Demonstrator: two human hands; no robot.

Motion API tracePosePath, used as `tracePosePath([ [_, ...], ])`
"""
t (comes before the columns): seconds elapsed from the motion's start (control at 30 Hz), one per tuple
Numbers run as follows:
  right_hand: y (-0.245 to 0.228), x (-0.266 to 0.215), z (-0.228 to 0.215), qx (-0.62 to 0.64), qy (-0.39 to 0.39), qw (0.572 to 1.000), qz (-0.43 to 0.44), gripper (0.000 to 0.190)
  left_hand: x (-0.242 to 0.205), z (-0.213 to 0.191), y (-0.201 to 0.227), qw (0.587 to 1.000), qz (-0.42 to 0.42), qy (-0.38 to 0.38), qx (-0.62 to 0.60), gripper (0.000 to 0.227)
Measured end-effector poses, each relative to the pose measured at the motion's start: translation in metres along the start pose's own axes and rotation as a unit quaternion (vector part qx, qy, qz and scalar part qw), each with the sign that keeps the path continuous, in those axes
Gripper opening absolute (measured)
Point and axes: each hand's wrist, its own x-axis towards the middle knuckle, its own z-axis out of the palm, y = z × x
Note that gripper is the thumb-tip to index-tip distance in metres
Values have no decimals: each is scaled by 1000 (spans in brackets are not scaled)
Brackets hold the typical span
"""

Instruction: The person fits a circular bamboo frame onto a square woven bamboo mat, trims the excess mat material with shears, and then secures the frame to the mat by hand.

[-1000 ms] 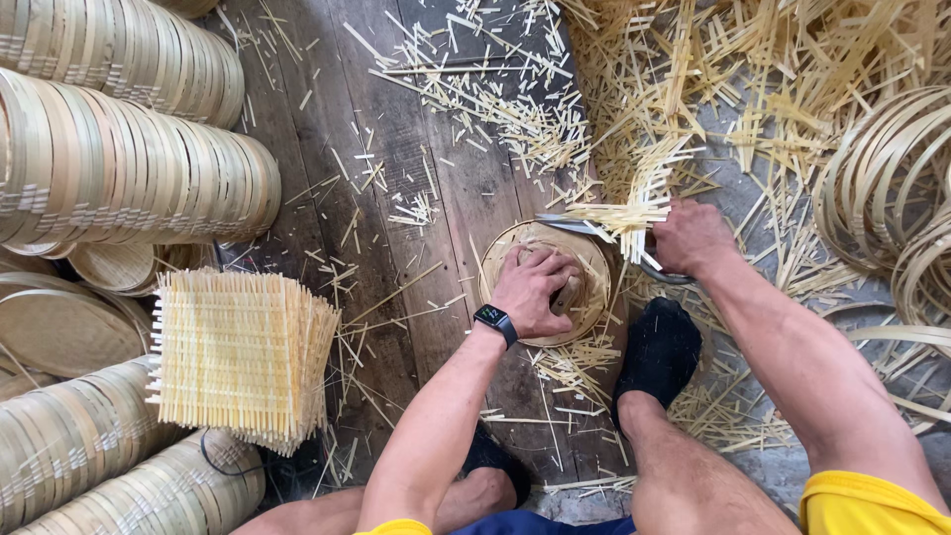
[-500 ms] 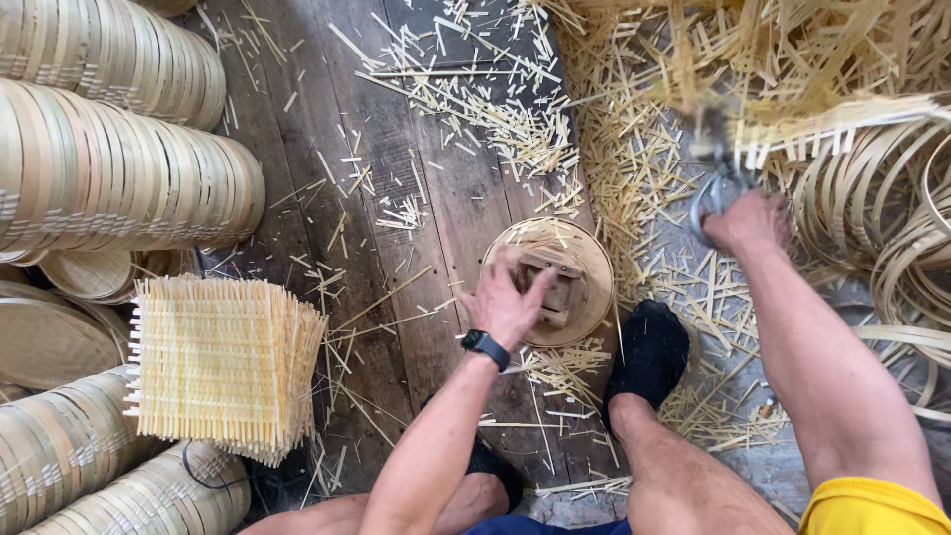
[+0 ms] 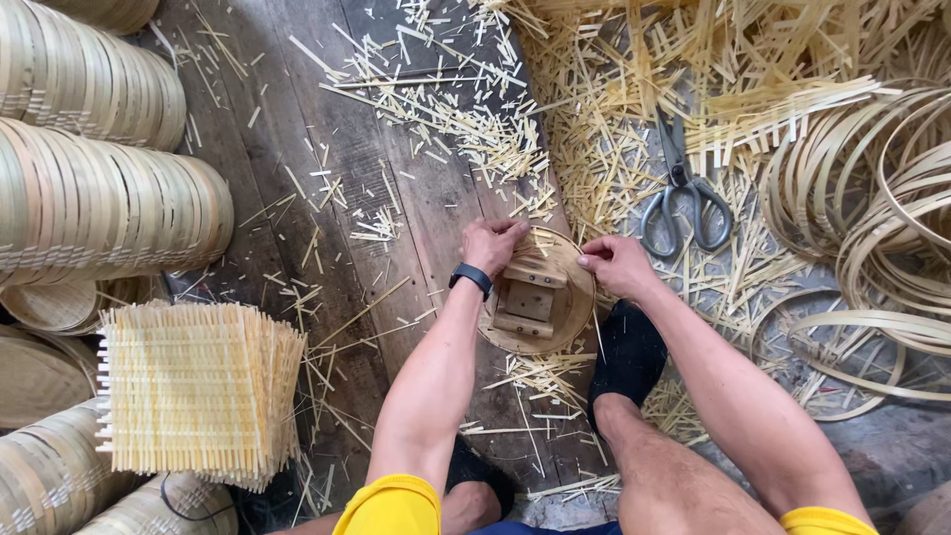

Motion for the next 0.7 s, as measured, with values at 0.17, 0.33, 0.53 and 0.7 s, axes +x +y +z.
tracePosePath([
  [0.17,10,13,-1,11,-7,1000,5,21,0,3,4,999,20,27,-7,34],
  [0.33,12,15,6,-43,34,998,-22,19,-11,-3,13,1000,3,23,-14,33],
  [0.53,7,-6,8,-14,77,995,-69,26,-10,-5,-20,994,60,82,-51,43],
  [0.7,18,-32,1,27,-31,999,31,39,-41,-19,-113,986,-39,136,-88,42],
])
